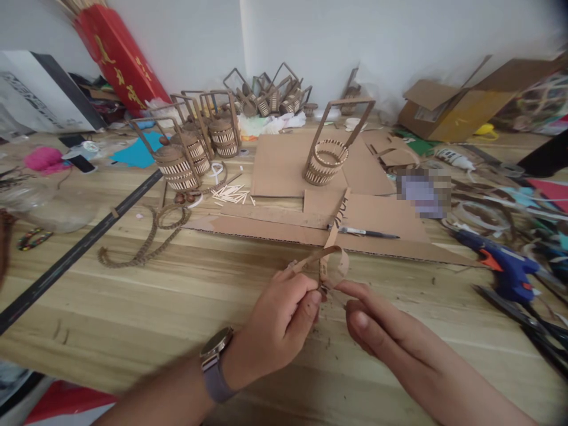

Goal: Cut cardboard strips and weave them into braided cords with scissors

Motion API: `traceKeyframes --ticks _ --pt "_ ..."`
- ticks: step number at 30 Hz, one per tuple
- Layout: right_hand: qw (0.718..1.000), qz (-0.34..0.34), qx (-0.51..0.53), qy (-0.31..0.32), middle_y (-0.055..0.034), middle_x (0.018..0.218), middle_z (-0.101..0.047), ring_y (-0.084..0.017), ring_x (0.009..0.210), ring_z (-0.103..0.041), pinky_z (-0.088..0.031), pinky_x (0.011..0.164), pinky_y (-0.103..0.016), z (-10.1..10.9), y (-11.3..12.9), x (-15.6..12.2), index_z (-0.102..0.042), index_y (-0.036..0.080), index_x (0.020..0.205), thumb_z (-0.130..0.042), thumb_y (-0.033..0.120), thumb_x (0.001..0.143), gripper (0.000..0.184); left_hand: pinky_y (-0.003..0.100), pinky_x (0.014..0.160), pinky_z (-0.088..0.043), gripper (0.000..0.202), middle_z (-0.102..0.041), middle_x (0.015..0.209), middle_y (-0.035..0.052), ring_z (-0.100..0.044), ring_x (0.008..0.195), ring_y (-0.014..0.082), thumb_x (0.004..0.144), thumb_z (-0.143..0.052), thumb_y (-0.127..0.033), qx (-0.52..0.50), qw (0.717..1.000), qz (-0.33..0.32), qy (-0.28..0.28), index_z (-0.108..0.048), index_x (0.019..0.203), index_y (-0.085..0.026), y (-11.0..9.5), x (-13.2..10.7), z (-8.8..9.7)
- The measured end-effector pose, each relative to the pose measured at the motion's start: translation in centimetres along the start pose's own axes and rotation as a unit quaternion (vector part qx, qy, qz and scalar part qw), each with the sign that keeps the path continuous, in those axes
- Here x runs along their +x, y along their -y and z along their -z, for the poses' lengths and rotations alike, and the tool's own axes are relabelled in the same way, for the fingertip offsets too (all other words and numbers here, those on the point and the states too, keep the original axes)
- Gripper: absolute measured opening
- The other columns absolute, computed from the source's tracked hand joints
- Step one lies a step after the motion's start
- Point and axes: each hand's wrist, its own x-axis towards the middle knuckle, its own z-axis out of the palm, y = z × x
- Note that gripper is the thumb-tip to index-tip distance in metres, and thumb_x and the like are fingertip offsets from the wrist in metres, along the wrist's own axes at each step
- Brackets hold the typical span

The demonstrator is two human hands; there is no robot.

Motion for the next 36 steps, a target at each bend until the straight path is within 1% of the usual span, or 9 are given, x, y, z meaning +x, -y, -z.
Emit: traceKeyframes --ticks 6,9,12,17,20,22,26,28,36 --pt "1.0 0.003 -0.016 -0.002 -0.0077 0.106 -0.077 -0.022 0.106 -0.073 -0.062 0.085 -0.033 -0.1 -0.4 0.0 -0.061 0.03 0.135 -0.04 0.047 0.102 0.042 0.032 0.076 -0.039 0.024 -0.053 0.075 0.0009 -0.052 0.079 0.0188 0.1 -0.04 -0.023 0.005 1.0 0.014 -0.004 -0.049 0.078 -0.021 0.2 -0.2 -0.1" --pt "0.998 0.005 -0.052 0.017 -0.0045 0.087 -0.076 -0.018 0.082 -0.075 -0.062 0.068 -0.027 0.0 -0.5 0.0 -0.055 0.026 0.138 -0.04 0.044 0.102 0.043 0.03 0.074 -0.04 0.025 -0.054 0.074 0.0008 -0.054 0.079 0.0187 0.1 -0.041 -0.025 -0.008 0.998 0.057 -0.017 -0.049 0.076 -0.021 0.2 -0.1 -0.2" --pt "0.994 -0.02 -0.1 0.042 0.0008 0.073 -0.072 -0.016 0.059 -0.07 -0.055 0.054 -0.024 0.1 -0.9 -0.1 -0.053 0.023 0.133 -0.043 0.041 0.101 0.038 0.028 0.07 -0.041 0.028 -0.054 0.071 -0.0006 -0.055 0.074 0.0166 0.101 -0.041 -0.028 -0.037 0.994 0.097 -0.046 -0.049 0.075 -0.021 0.3 0.1 -0.1" --pt "0.971 0.004 -0.195 0.141 0.0011 0.077 -0.075 -0.018 0.065 -0.072 -0.05 0.055 -0.026 -0.6 -1.5 -0.2 -0.058 0.023 0.115 -0.056 0.022 0.093 0.023 0.028 0.074 -0.044 0.028 -0.056 0.066 -0.0021 -0.058 0.071 0.0159 0.1 -0.044 -0.03 -0.047 0.991 0.111 -0.061 -0.051 0.074 -0.021 0.6 0.2 -0.4" --pt "0.96 0.045 -0.233 0.15 -0.0006 0.082 -0.075 -0.02 0.072 -0.072 -0.052 0.06 -0.028 -1.0 -1.6 0.1 -0.064 0.023 0.099 -0.063 0.019 0.088 0.012 0.029 0.074 -0.045 0.026 -0.056 0.064 -0.003 -0.058 0.067 0.0153 0.099 -0.044 -0.03 -0.052 0.99 0.123 -0.054 -0.053 0.076 -0.021 0.7 0.2 -0.5" --pt "0.961 0.082 -0.242 0.105 -0.0019 0.085 -0.073 -0.021 0.074 -0.072 -0.055 0.062 -0.031 -1.0 -1.6 0.2 -0.066 0.023 0.095 -0.063 0.024 0.09 0.005 0.028 0.071 -0.044 0.026 -0.057 0.064 -0.0029 -0.057 0.066 0.0153 0.1 -0.045 -0.03 -0.052 0.989 0.13 -0.046 -0.054 0.078 -0.021 0.6 0.2 -0.5" --pt "0.964 0.116 -0.225 -0.087 -0.0081 0.101 -0.073 -0.022 0.09 -0.073 -0.061 0.072 -0.034 -0.8 -1.7 0.3 -0.064 0.023 0.112 -0.053 0.035 0.098 0.021 0.029 0.068 -0.044 0.019 -0.059 0.067 -0.0004 -0.06 0.075 0.0192 0.099 -0.046 -0.029 -0.026 0.992 0.12 -0.028 -0.057 0.085 -0.021 0.5 0.0 -0.5" --pt "0.957 0.119 -0.222 -0.145 -0.0097 0.107 -0.073 -0.023 0.097 -0.073 -0.062 0.078 -0.037 -0.7 -1.7 0.3 -0.064 0.024 0.115 -0.055 0.037 0.098 0.024 0.03 0.07 -0.044 0.018 -0.06 0.07 0.001 -0.061 0.08 0.0207 0.098 -0.047 -0.027 -0.009 0.994 0.105 -0.018 -0.057 0.086 -0.021 0.4 -0.1 -0.6" --pt "0.959 0.14 -0.178 -0.172 -0.005 0.095 -0.077 -0.021 0.087 -0.075 -0.062 0.071 -0.033 -1.2 -1.0 0.3 -0.069 0.027 0.101 -0.061 0.033 0.095 0.012 0.032 0.079 -0.041 0.02 -0.064 0.079 0.0028 -0.057 0.081 0.0193 0.099 -0.046 -0.018 0.021 0.999 -0.025 0.015 -0.057 0.083 -0.02 0.1 -0.2 -0.7"
